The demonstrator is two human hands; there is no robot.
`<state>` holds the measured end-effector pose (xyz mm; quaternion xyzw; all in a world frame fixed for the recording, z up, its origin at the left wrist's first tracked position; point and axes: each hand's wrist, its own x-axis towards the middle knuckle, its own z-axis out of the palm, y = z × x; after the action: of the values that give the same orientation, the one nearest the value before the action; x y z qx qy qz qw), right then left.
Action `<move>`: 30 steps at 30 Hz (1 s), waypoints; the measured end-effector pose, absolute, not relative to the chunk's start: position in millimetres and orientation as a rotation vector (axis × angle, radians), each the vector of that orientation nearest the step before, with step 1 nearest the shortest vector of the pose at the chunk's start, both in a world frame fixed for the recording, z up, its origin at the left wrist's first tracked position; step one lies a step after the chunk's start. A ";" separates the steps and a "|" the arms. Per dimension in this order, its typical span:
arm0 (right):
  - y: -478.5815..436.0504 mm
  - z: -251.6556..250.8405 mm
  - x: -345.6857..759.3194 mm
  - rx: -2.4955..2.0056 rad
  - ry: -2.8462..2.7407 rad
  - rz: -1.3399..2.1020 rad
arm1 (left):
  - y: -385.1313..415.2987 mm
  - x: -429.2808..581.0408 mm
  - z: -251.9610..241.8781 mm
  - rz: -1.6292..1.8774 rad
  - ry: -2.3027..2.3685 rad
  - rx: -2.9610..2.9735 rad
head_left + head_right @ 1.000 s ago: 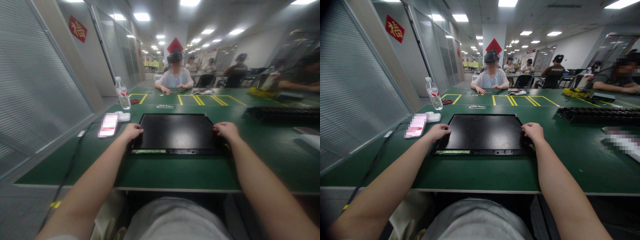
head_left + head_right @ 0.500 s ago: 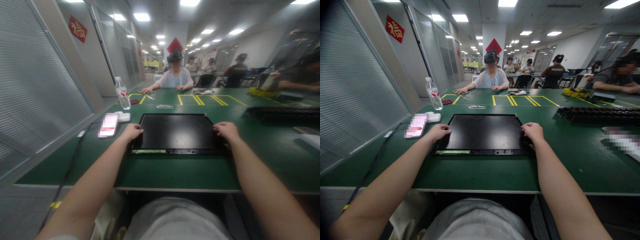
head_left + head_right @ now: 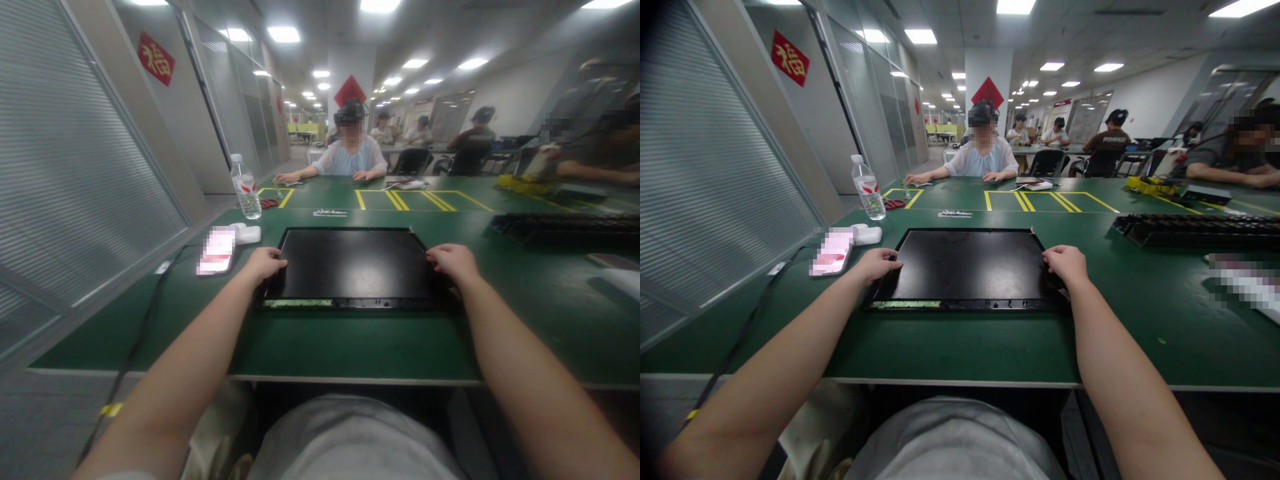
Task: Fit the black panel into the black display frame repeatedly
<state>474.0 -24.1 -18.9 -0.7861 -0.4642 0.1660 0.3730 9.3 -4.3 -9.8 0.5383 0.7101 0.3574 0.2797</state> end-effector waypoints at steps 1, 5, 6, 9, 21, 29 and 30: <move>-24.2 -18.8 474.0 -2.016 -1.191 0.427 | -3.8 8.9 -10.3 0.963 1.905 1.448; -25.3 -16.9 472.1 -2.031 -1.206 0.412 | -1.8 7.3 -12.1 0.973 1.913 1.476; -25.8 -16.0 471.1 -2.037 -1.212 0.404 | -1.5 6.9 -12.5 0.973 1.915 1.484; -27.5 -13.4 467.8 -2.060 -1.235 0.374 | -0.7 6.0 -13.5 0.969 1.927 1.511; -29.5 -9.5 464.0 -2.134 -1.311 0.308 | -1.1 5.2 -11.3 0.902 1.948 1.644; -30.0 -10.4 465.6 -2.109 -1.305 0.323 | -5.8 2.5 -2.4 0.829 1.979 1.702; -29.7 -10.9 465.7 -2.105 -1.302 0.324 | -5.3 1.1 -1.5 0.829 1.996 1.713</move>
<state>465.7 -29.7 -10.9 -0.7998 -0.4947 0.1229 0.3171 1.1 -5.3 -1.5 0.6097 0.7105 0.2951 0.1904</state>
